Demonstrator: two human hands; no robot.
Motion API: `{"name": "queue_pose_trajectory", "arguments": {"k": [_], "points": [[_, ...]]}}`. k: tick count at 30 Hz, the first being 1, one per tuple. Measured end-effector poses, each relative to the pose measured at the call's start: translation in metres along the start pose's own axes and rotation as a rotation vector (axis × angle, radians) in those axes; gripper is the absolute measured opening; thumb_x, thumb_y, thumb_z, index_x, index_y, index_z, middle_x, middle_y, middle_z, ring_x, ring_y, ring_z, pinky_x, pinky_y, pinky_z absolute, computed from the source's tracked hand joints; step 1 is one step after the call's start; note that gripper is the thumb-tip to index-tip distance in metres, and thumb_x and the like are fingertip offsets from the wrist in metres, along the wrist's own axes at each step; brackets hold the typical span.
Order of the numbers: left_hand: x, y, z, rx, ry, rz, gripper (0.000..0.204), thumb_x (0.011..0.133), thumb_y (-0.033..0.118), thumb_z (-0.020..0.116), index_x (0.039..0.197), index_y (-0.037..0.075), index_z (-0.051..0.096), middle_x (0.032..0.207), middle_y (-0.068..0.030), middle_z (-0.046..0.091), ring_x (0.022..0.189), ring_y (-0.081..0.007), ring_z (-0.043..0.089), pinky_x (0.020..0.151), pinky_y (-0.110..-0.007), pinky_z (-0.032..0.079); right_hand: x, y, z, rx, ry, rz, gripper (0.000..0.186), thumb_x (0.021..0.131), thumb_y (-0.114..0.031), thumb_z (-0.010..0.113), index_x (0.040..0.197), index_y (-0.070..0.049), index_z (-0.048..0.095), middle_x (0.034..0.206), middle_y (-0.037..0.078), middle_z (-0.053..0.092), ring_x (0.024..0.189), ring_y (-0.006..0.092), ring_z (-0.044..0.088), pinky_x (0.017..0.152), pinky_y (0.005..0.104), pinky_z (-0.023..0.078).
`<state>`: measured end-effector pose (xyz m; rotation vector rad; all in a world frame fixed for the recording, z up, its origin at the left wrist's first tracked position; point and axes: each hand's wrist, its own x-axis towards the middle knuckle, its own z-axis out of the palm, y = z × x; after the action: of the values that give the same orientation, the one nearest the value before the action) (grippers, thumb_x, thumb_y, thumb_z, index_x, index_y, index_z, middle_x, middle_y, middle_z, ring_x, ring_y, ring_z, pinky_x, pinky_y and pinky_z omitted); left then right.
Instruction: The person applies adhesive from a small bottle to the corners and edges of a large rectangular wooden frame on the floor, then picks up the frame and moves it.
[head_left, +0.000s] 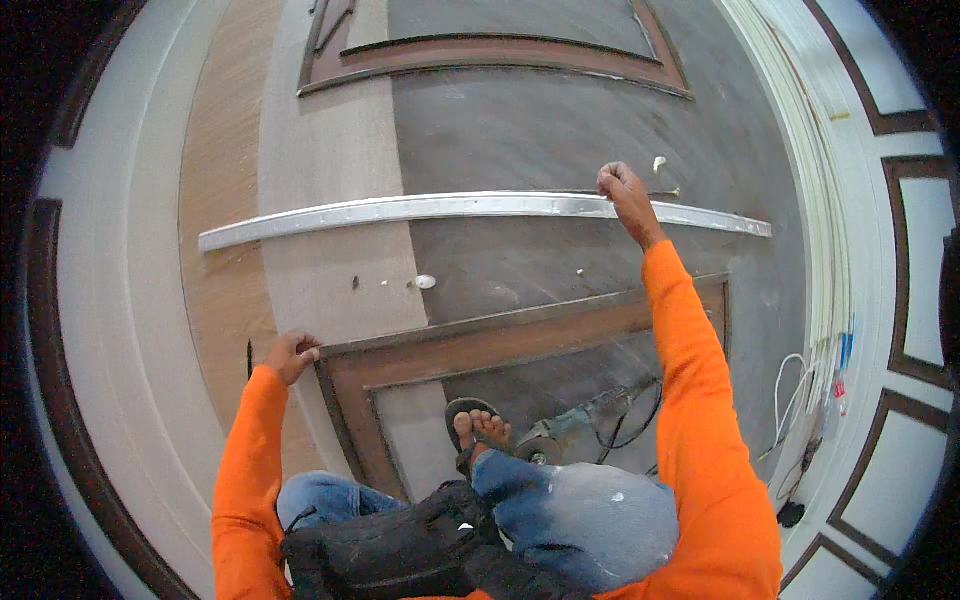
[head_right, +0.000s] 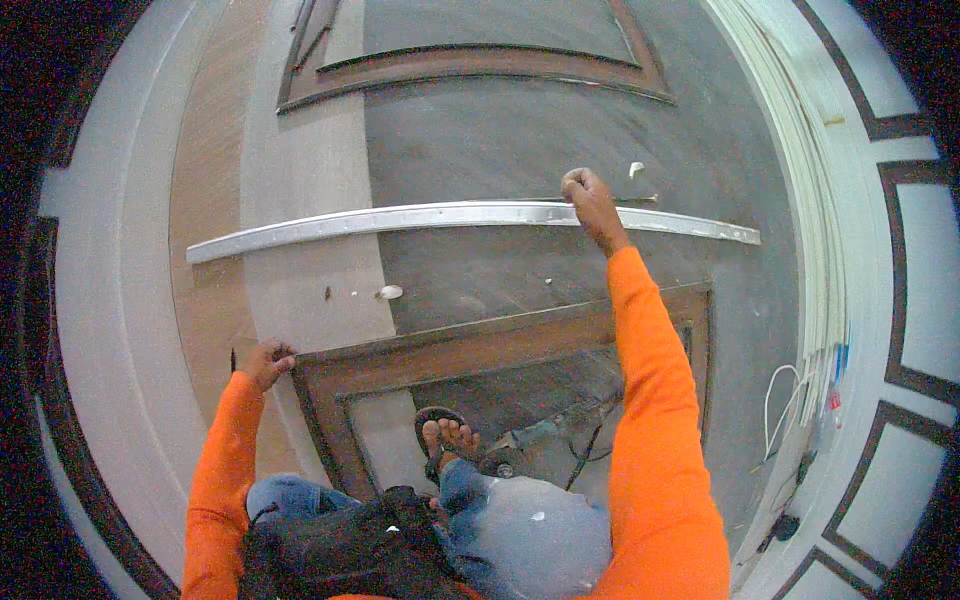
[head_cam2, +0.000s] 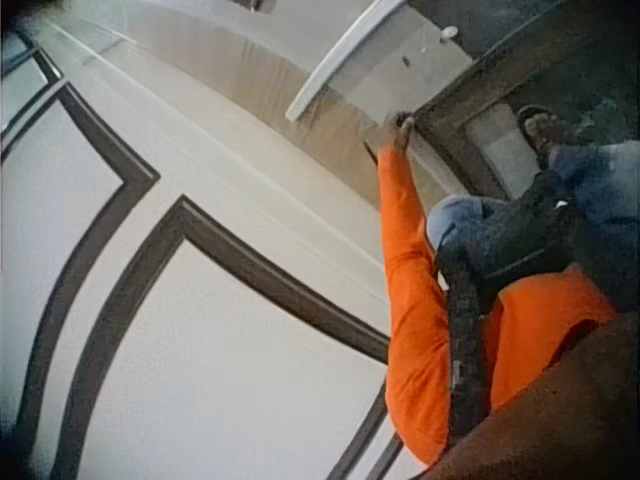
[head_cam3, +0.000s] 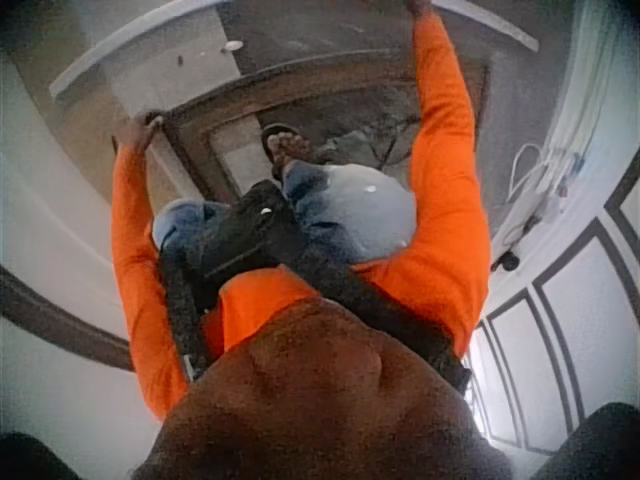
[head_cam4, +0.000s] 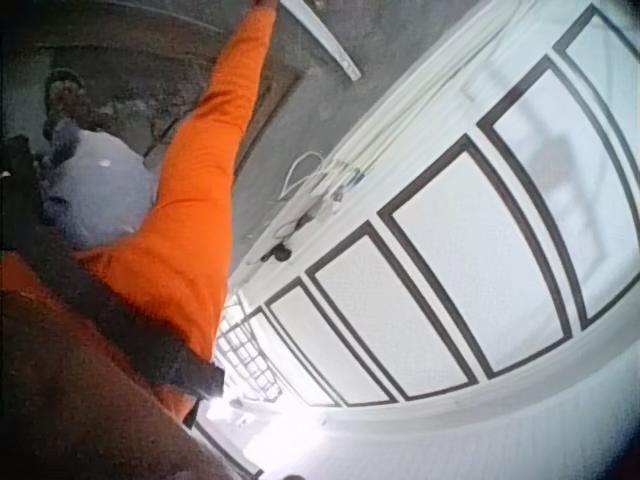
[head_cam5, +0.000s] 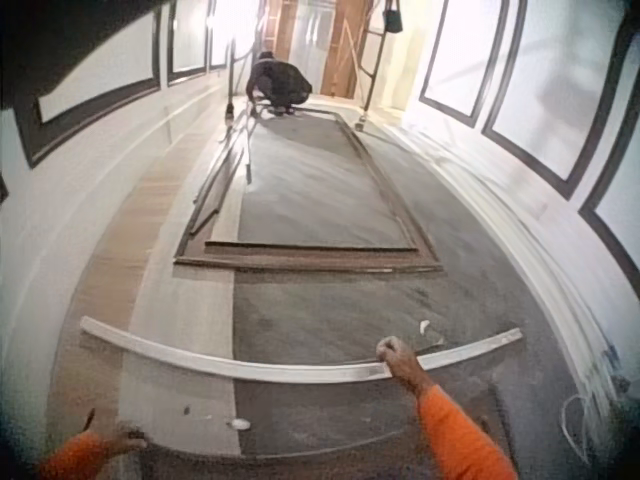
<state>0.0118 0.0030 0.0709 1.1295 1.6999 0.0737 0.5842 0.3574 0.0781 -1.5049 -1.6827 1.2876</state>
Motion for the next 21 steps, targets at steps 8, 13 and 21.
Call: {"name": "queue_pose_trajectory", "arguments": {"k": [8,13,21], "points": [[0.006,-0.024,0.015,0.022,0.13,0.065,0.025,0.088,0.018,0.069,0.109,0.005,0.071,0.097,-0.0111,0.069,0.094,-0.0223,0.066,0.087,-0.036,0.052,-0.097,-0.117,0.091,0.321,-0.354,-0.058,0.017,0.096,-0.02,0.061,0.098,-0.004,0.062,0.086,0.0,0.061,0.079,0.0094,0.055,0.074,0.0259,0.046],[0.003,-0.014,0.013,-0.045,0.057,0.072,0.028,0.088,0.023,0.067,0.109,0.005,0.071,0.107,-0.0138,0.071,0.103,-0.0258,0.066,0.091,-0.039,0.051,-0.125,-0.15,0.145,0.31,-0.527,-0.097,0.018,0.096,-0.019,0.062,0.098,-0.002,0.065,0.084,0.0,0.062,0.077,0.0097,0.056,0.072,0.0261,0.047],[-0.016,-0.031,0.033,-0.024,0.364,0.207,0.035,0.094,0.029,0.059,0.121,0.007,0.065,0.118,-0.0185,0.067,0.111,-0.0325,0.063,0.097,-0.042,0.049,-0.151,-0.177,0.252,0.101,-0.695,-0.087,0.022,0.093,-0.022,0.066,0.096,0.0,0.068,0.08,0.001,0.066,0.072,0.0093,0.059,0.067,0.0259,0.049]]}}
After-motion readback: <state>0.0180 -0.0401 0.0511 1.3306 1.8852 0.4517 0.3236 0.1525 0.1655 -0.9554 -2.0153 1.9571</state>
